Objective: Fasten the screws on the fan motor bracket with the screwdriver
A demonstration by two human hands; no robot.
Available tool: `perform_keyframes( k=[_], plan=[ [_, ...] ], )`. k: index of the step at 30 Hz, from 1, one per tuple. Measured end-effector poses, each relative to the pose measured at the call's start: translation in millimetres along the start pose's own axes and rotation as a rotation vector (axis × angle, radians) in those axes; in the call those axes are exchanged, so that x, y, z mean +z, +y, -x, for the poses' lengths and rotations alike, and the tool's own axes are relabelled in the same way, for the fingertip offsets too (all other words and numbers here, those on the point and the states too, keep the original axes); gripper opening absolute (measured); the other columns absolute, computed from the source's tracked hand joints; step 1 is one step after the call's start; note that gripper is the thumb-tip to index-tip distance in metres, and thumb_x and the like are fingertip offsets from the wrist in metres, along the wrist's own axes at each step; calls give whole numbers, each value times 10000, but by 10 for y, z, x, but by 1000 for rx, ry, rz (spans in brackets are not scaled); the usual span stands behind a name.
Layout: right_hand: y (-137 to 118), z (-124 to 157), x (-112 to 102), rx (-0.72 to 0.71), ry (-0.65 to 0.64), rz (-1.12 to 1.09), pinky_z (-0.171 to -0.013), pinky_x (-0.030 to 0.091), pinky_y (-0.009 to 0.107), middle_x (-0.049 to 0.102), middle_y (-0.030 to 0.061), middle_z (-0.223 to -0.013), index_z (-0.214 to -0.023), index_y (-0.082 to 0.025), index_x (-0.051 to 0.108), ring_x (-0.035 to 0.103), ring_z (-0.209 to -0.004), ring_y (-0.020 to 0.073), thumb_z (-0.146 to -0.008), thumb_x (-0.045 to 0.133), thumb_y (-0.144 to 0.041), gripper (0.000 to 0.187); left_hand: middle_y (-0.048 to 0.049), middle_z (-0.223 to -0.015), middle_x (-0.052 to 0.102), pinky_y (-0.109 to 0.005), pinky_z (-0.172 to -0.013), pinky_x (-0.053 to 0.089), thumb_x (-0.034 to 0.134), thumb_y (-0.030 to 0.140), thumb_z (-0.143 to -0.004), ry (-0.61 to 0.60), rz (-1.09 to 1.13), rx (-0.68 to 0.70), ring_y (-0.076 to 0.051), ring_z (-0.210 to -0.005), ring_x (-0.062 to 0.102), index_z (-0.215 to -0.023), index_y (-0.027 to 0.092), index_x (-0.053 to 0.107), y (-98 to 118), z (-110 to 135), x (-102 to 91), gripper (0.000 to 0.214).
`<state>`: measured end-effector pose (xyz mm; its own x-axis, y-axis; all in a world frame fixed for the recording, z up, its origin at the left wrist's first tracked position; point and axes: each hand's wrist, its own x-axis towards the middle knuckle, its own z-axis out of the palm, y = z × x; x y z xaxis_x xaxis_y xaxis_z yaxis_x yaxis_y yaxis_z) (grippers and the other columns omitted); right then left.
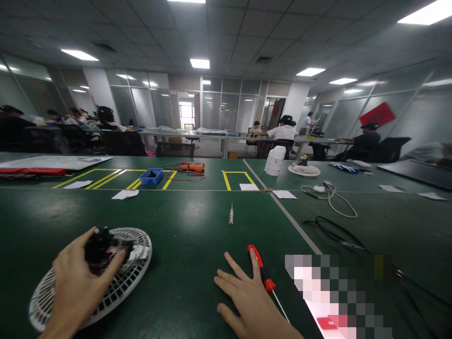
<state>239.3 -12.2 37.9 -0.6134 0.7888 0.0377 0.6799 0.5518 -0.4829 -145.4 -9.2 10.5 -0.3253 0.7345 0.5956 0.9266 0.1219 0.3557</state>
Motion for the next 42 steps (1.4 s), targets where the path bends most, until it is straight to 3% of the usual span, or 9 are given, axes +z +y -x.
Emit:
perform_keyframes(
  k=[3, 6, 14, 18, 22, 26, 31, 36, 42],
  plan=[
    [42, 7, 31, -13, -44, -55, -1211, -73, 623, 496, 18, -1556, -1508, -340, 472, 307, -1508, 270, -982, 563, -380, 536, -195, -1416, 472, -635, -1131, 380, 455, 730, -884, -40, 123, 100, -420, -1330, 451, -1480, 135, 354, 365, -7, 166, 848],
    [59, 0, 71, -11, -92, -102, -1240, 44, 573, 435, 40, -1597, -1522, -283, 463, 324, -1501, 265, -980, 532, -337, 548, -171, -1451, 460, -632, -1131, 398, 451, 721, -896, -88, 250, 197, -387, -1351, 443, -1512, 187, 338, 649, 8, 277, 822],
    [46, -10, 175, 7, -21, -69, -1211, 232, 554, 648, 76, -1408, -1314, -245, 670, 542, -1348, 299, -937, 571, -297, 393, -110, -1573, 362, -613, -1177, 390, 516, 524, -961, -295, 373, 363, -322, -1448, 385, -1593, 324, 154, 1129, 66, 399, 755],
    [5, -1, 61, 63, 88, -113, -1040, 467, 415, 725, 77, -1267, -1179, -225, 730, 675, -1145, 261, -943, 532, -234, 308, -125, -1565, 370, -631, -1175, 392, 589, 512, -916, -230, 422, 379, -337, -1444, 388, -1579, 293, 213, 1290, 161, 440, 794],
    [-35, 8, -56, 66, 151, -290, -810, 541, 309, 754, 51, -1102, -1094, -223, 746, 715, -872, 192, -910, 565, -220, 258, -152, -1596, 324, -650, -1173, 389, 630, 482, -887, -221, 466, 430, -355, -1471, 353, -1593, 249, 188, 1437, 252, 427, 864],
    [-9, 29, 2, 41, 95, -490, -564, 496, 243, 751, 59, -971, -1045, -183, 747, 673, -691, 158, -828, 640, -230, 246, -171, -1647, 248, -647, -1155, 414, 644, 427, -872, -278, 449, 584, -374, -1508, 303, -1604, 214, 172, 1520, 305, 389, 897],
    [36, 19, 129, -16, 56, -616, -573, 484, 234, 753, 56, -909, -967, -178, 771, 677, -696, 158, -773, 691, -229, 216, -204, -1670, 176, -687, -1094, 442, 618, 330, -863, -173, 441, 898, -432, -1536, 216, -1536, 176, 364, 1446, 404, 390, 735],
    [-10, -1, 129, 4, 30, -631, -598, 485, 237, 739, 32, -890, -975, -203, 763, 672, -727, 158, -792, 670, -213, 205, -126, -1606, 355, -662, -1201, 291, 675, 162, -811, 76, 497, 1088, -381, -1488, 349, -1349, 235, 588, 1351, 535, 371, 550],
    [-6, 36, 160, -43, 48, -757, -695, 539, 298, 728, 45, -912, -1024, -206, 725, 671, -759, 176, -815, 698, -270, 220, -64, -1257, 691, -504, -1220, 333, 667, 76, -846, 114, 530, 1125, -253, -1298, 560, -1195, 150, 701, 1330, 631, 382, 358]
  ],
)
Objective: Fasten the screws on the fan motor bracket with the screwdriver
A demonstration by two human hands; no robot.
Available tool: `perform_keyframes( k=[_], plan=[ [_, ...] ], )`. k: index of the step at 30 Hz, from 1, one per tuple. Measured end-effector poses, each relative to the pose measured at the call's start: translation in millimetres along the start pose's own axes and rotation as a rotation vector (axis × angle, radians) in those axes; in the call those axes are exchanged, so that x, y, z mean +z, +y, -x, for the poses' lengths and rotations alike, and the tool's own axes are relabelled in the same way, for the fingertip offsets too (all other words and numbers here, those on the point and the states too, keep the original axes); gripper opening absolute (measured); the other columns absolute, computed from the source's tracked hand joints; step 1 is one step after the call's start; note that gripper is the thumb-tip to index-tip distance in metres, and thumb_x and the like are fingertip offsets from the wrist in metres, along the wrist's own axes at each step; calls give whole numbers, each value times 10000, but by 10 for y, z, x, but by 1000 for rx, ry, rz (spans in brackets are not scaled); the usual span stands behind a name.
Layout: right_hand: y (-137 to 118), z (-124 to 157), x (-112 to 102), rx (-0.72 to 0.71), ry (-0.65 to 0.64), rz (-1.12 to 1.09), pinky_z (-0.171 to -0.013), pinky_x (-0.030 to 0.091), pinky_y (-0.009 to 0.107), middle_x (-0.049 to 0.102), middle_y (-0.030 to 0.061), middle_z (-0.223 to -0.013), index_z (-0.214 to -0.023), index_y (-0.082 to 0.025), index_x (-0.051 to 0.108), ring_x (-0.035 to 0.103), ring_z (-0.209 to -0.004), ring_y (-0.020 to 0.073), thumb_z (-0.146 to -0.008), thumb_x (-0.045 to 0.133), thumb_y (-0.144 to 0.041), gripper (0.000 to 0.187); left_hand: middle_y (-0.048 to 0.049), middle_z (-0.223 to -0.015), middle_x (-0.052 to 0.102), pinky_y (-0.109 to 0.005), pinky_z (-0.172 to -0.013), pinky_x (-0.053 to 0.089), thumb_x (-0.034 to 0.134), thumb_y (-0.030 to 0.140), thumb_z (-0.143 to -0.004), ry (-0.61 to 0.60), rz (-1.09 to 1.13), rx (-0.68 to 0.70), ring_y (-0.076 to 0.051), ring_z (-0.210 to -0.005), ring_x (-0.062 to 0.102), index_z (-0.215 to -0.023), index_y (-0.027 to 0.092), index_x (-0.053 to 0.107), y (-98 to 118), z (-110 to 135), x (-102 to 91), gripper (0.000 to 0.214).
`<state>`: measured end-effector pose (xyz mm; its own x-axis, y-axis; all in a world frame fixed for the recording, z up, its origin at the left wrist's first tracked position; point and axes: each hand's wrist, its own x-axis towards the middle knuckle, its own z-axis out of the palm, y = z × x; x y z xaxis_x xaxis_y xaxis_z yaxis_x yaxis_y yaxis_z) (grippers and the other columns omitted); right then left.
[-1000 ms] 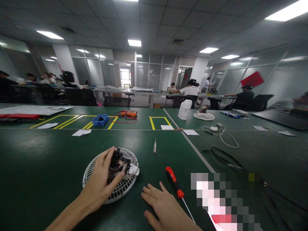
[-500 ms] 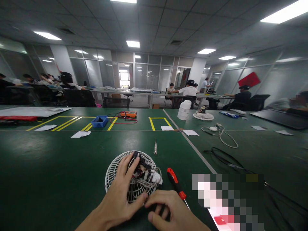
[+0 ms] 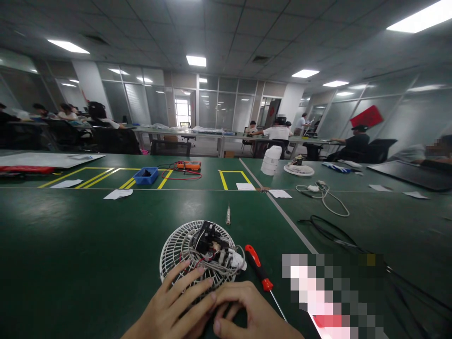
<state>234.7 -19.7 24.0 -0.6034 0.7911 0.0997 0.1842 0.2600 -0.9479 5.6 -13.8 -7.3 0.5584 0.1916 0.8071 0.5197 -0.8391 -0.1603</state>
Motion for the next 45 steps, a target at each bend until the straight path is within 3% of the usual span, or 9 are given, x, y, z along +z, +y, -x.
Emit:
perform_keyframes(
  k=[8, 17, 20, 23, 25, 27, 31, 37, 45],
  plan=[
    [52, 89, -35, -96, 8, -84, -937, 539, 402, 667, 103, -1261, -1248, -238, 643, 665, -1089, 237, -807, 798, -290, 471, -79, -1130, 758, -467, -1120, 444, 681, 69, -852, 80, -26, -73, -245, -1199, 628, -1104, 133, 732, -25, -26, -7, 265],
    [-147, 102, -86, -6, -30, -23, -1002, 475, 406, 656, 94, -1337, -982, -252, 644, 626, -1164, 252, -813, 784, -366, 247, -58, -1022, 771, -439, -1033, 516, 687, 67, -848, 73, -54, -120, -229, -1112, 666, -1002, 167, 717, -41, -41, -55, 186],
    [-143, 84, -105, -45, 120, 13, -898, 493, 394, 719, 75, -1118, -867, -242, 606, 668, -960, 225, -865, 715, -342, 148, -47, -1020, 764, -422, -1064, 492, 663, 35, -862, 64, -10, -174, -210, -1116, 656, -1024, 165, 692, -52, -16, -48, 209],
    [-128, 29, -201, -40, 449, 162, -691, 462, 346, 645, 20, -783, -752, -257, 527, 598, -724, 196, -945, 580, -397, 244, -49, -1027, 753, -412, -1086, 474, 630, 22, -882, 46, 27, -224, -199, -1125, 641, -1054, 161, 664, -64, 15, -51, 223],
    [-84, -7, -303, 39, 729, 371, -628, 419, 345, 577, 8, -725, -752, -264, 520, 537, -657, 195, -951, 550, -427, 259, -46, -1008, 746, -400, -1085, 477, 617, 27, -891, 55, 41, -243, -195, -1118, 637, -1046, 165, 651, -72, 32, -52, 211],
    [-11, -29, -407, 157, 849, 591, -689, 439, 377, 627, 53, -864, -905, -251, 585, 583, -771, 241, -915, 571, -399, 149, -41, -979, 738, -387, -1072, 488, 599, 33, -899, 74, 49, -260, -192, -1102, 638, -1025, 174, 640, -82, 44, -49, 194],
    [128, -19, -520, 423, 630, 793, -833, 467, 461, 650, 162, -1182, -1363, -195, 516, 619, -1082, 365, -848, 602, -318, 536, -28, -929, 718, -364, -1041, 507, 564, 50, -914, 110, 55, -290, -186, -1067, 638, -997, 194, 621, -104, 59, -45, 175],
    [122, 3, -517, 531, 541, 787, -775, 466, 427, 689, 121, -1068, -1464, -207, 442, 679, -971, 327, -862, 574, -294, 622, -33, -922, 705, -378, -1016, 516, 490, 158, -988, 127, 75, -287, -196, -1077, 629, -999, 204, 601, -127, 97, -53, 121],
    [49, -58, -508, 363, 697, 123, -634, 496, 364, 615, -23, -828, -1372, -189, 516, 614, -665, 207, -728, 676, -394, 695, -44, -930, 685, -369, -1046, 493, 433, 175, -1010, 167, 112, -282, -191, -1098, 612, -1011, 186, 585, -116, 92, -28, 153]
  ],
)
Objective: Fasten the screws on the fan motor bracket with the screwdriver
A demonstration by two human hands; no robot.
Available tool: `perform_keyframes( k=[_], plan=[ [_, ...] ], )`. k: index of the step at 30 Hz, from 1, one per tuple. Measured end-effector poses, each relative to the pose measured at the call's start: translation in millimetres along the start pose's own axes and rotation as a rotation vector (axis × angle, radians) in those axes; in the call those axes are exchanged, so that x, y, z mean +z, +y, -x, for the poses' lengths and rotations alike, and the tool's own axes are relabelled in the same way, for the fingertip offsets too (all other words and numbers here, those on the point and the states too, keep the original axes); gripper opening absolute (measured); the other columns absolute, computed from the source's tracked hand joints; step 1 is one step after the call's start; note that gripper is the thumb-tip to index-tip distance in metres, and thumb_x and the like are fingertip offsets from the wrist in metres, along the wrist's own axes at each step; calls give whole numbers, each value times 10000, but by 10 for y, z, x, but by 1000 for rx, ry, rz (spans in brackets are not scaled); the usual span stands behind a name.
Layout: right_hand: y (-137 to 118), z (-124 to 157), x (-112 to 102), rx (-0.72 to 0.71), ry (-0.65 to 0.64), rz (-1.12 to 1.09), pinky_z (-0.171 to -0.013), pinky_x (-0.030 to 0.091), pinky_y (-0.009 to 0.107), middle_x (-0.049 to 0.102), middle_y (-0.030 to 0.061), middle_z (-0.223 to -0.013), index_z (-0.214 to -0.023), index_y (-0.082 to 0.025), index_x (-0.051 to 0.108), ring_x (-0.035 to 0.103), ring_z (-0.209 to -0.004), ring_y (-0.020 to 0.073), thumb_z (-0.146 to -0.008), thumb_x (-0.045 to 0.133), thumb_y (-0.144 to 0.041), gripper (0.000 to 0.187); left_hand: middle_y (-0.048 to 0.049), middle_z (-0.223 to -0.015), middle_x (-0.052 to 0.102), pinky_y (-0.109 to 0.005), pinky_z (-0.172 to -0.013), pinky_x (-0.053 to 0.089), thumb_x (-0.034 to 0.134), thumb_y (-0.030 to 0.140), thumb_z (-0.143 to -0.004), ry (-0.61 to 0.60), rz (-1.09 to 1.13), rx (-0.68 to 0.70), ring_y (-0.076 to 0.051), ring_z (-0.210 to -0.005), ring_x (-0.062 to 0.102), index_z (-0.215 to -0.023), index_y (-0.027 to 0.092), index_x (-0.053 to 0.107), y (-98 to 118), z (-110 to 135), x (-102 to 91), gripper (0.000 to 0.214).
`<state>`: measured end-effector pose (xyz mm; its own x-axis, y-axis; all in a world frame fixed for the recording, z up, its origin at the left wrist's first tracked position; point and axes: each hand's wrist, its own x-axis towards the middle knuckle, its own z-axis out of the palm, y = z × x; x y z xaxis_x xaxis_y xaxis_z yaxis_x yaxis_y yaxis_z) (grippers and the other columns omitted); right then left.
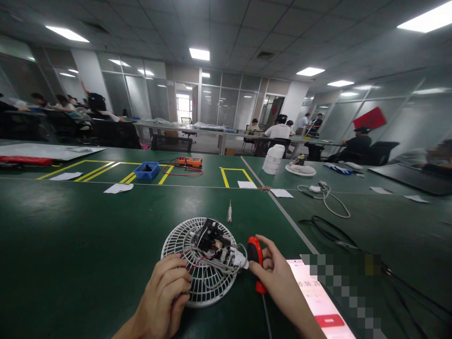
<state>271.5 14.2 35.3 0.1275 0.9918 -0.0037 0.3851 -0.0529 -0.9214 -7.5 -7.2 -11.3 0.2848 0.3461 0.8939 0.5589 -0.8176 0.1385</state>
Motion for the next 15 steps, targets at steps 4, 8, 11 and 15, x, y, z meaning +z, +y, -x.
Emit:
perform_keyframes(
  k=[4, 8, 11, 15],
  plan=[
    [-48, 43, -9, 69, -35, -292, -668, 519, 350, 650, -4, -816, -1169, -179, 654, 627, -744, 213, -712, 727, -385, 507, -45, -942, 677, -361, -1048, 491, 476, 100, -959, -5, 13, -19, -190, -1105, 603, -1014, 178, 584, 5, 2, 0, 144],
    [-84, 88, 28, 146, 56, -598, -696, 551, 344, 654, 14, -854, -977, -192, 709, 620, -806, 216, -688, 819, -395, 370, -32, -924, 687, -369, -995, 529, 518, 63, -909, 6, 0, -44, -195, -1064, 624, -1015, 202, 581, 17, -7, -2, 186],
    [-102, 99, 98, 179, 105, -783, -713, 580, 339, 627, 8, -851, -911, -194, 719, 612, -816, 207, -654, 866, -395, 357, -26, -914, 688, -358, -978, 535, 522, 49, -898, -5, -9, -57, -193, -1054, 628, -1001, 212, 579, 27, -23, -1, 201],
    [-100, 88, 173, 172, 154, -871, -685, 609, 345, 611, 6, -851, -856, -195, 707, 614, -785, 201, -640, 881, -412, 352, -30, -918, 675, -328, -1015, 503, 526, 26, -893, -7, 4, -44, -179, -1069, 610, -993, 189, 577, 38, -42, 3, 197]
  ],
)
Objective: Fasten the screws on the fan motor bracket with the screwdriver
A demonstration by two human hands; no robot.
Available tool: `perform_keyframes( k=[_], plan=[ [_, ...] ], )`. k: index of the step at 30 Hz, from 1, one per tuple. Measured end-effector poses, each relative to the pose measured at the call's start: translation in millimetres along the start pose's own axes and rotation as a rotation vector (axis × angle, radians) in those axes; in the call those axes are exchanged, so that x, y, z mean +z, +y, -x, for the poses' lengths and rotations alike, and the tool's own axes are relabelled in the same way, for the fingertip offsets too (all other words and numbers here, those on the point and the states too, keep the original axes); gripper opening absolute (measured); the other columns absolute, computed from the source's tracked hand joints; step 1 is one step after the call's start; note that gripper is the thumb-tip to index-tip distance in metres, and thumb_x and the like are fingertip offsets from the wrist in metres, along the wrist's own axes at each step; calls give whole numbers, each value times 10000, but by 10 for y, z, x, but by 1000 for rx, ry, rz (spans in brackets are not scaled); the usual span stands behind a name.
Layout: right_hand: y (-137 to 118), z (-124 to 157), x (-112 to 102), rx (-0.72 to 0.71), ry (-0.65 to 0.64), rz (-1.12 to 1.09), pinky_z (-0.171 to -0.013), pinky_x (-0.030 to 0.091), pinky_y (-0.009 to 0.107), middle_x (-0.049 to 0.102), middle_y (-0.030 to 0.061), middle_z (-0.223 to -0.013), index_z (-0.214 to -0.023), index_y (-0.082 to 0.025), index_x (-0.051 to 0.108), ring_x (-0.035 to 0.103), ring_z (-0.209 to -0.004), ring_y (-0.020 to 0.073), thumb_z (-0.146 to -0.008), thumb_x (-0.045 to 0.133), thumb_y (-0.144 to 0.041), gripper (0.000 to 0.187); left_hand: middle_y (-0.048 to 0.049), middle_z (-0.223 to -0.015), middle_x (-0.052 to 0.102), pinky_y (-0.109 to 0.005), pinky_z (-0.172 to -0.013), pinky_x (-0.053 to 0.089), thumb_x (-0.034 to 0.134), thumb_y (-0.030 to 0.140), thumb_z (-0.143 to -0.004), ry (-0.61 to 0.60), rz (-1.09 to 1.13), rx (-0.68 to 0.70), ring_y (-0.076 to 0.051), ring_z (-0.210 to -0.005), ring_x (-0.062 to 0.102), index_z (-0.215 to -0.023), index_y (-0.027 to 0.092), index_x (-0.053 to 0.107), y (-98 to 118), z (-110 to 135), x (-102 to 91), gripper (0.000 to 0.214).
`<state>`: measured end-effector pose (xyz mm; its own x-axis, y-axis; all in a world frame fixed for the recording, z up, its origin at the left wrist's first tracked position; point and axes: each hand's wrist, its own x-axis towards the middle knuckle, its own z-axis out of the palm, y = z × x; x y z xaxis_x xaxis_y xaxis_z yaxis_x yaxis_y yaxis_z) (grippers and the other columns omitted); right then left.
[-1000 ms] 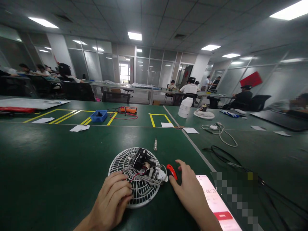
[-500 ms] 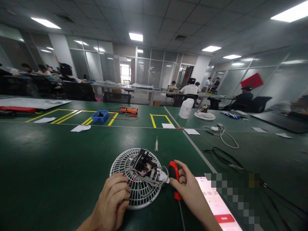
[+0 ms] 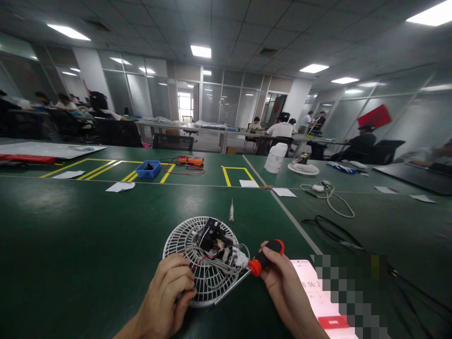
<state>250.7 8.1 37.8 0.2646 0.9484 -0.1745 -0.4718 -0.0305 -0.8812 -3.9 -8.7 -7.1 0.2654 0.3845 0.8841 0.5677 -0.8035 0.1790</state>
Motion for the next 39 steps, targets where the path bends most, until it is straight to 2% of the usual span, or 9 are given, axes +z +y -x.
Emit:
perform_keyframes(
  k=[7, 16, 21, 39],
  plan=[
    [14, -6, 24, 30, 53, -130, -655, 621, 323, 630, -12, -835, -813, -198, 681, 637, -755, 177, -564, 954, -370, 407, -21, -906, 676, -329, -1032, 488, 560, 67, -918, -25, 6, -2, -173, -1067, 612, -958, 201, 570, 9, -1, 6, 140],
    [18, 61, 33, 13, 4, -84, -693, 616, 316, 647, -23, -840, -920, -205, 693, 653, -778, 171, -600, 954, -402, 458, -17, -914, 679, -328, -1065, 475, 549, 63, -924, -39, 26, 8, -165, -1076, 615, -956, 205, 560, 17, 8, 7, 146],
    [13, 57, 37, -20, 20, -88, -678, 605, 302, 648, -23, -833, -940, -200, 694, 641, -760, 166, -595, 954, -398, 475, -19, -908, 668, -320, -1078, 455, 553, 57, -927, -42, 43, 14, -160, -1085, 598, -953, 194, 561, 11, 9, 15, 140],
    [-54, 128, 100, -60, 58, -77, -581, 568, 250, 643, -21, -791, -907, -186, 706, 605, -684, 142, -524, 978, -403, 517, -28, -906, 660, -329, -1066, 461, 547, 68, -943, -51, 62, 25, -169, -1097, 593, -979, 184, 561, 1, 34, 22, 123]
  ],
)
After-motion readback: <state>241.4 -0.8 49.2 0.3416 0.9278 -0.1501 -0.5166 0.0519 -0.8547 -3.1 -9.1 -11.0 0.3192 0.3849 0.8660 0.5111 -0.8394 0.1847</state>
